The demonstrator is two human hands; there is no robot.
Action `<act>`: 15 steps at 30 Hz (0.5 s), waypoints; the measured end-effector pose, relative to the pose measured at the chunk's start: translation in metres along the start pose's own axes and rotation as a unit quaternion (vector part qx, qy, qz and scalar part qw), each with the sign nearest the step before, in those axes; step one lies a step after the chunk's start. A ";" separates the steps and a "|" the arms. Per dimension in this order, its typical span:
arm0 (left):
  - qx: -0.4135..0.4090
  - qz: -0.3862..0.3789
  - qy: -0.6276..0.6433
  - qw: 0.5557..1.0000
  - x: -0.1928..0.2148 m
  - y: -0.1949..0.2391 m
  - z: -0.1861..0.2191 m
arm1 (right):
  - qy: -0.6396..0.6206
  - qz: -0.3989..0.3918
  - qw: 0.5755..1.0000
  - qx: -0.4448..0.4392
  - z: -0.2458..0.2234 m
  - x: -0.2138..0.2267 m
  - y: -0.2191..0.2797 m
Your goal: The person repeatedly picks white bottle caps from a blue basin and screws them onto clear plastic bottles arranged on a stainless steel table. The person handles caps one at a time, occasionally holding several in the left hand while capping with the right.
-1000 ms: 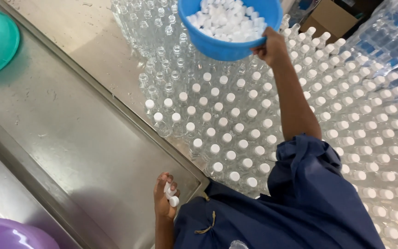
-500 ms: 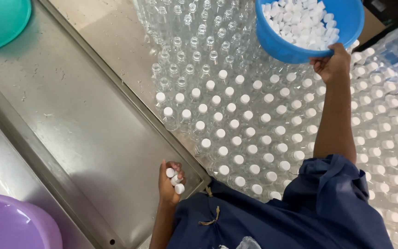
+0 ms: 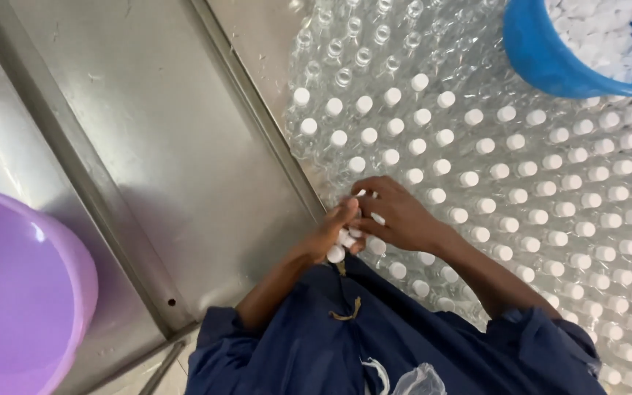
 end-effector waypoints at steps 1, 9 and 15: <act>0.001 -0.008 -0.007 1.000 -0.002 0.004 0.004 | 0.008 0.007 1.000 -0.001 0.002 -0.001 -0.004; -0.065 -0.057 0.079 0.993 -0.037 0.046 0.067 | -0.199 0.094 0.972 -0.079 0.087 0.010 -0.027; -0.109 -0.029 0.108 0.988 -0.006 0.054 0.070 | -0.018 0.201 0.924 -0.325 0.347 0.094 -0.052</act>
Point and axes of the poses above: each hand's wrist, its own y-axis away from the middle knuckle, its own x-axis out of the back of the hand, z = x × y, the point moved 5 cm from there along -y, towards the middle knuckle, and after that the axes turned 7 degrees about x, right-handed, at the moved point
